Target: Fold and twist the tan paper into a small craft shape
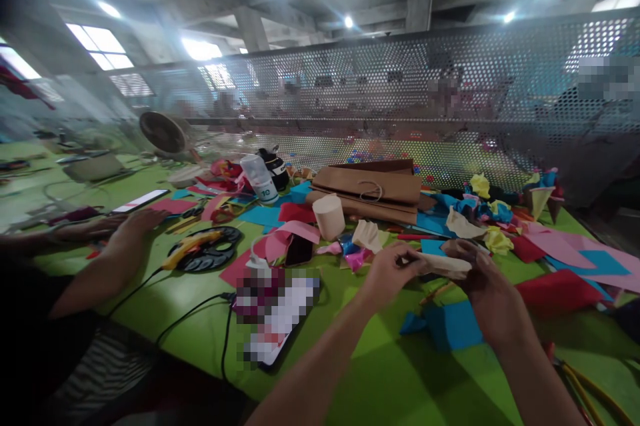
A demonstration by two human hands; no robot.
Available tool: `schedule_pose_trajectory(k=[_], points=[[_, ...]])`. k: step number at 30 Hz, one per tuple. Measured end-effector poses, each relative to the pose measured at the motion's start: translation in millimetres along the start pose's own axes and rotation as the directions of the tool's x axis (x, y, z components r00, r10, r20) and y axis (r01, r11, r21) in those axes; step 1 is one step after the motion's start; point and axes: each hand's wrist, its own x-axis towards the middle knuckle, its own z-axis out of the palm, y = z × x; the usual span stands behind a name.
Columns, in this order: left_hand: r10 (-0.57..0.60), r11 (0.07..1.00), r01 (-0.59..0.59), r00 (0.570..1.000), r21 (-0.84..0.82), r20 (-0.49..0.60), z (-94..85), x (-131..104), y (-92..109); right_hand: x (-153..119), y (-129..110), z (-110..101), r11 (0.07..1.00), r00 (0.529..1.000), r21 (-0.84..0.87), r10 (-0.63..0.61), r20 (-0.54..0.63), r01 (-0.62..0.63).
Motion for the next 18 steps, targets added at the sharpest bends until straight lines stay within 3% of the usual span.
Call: schedule_pose_trajectory(k=[3,8,12,15,17,18], points=[[0.102,0.992,-0.102,0.995,0.069,0.012,3.5,0,-7,4,10,2,0.995,0.998,0.084,0.058,-0.002,-0.057],[0.099,0.995,-0.099,0.995,-0.004,0.024,10.4,0,-13,1,33,14,0.973,0.98,0.12,0.198,0.023,-0.199],[0.066,0.998,-0.064,0.992,-0.019,0.11,-3.2,3,-5,-2,29,21,0.999,0.987,-0.004,0.04,-0.158,-0.042],[-0.094,0.953,0.08,0.995,0.293,0.035,-25.6,8,0,-2,16,18,0.993,0.958,-0.049,-0.12,-0.26,0.111],[-0.187,0.806,0.16,0.982,0.57,-0.011,-37.0,9,-2,-2,10,16,0.985,0.938,-0.065,-0.174,-0.299,0.162],[-0.215,0.724,0.147,0.976,0.674,0.018,-39.8,9,-5,-2,8,16,0.983,0.931,-0.071,-0.185,-0.314,0.171]])
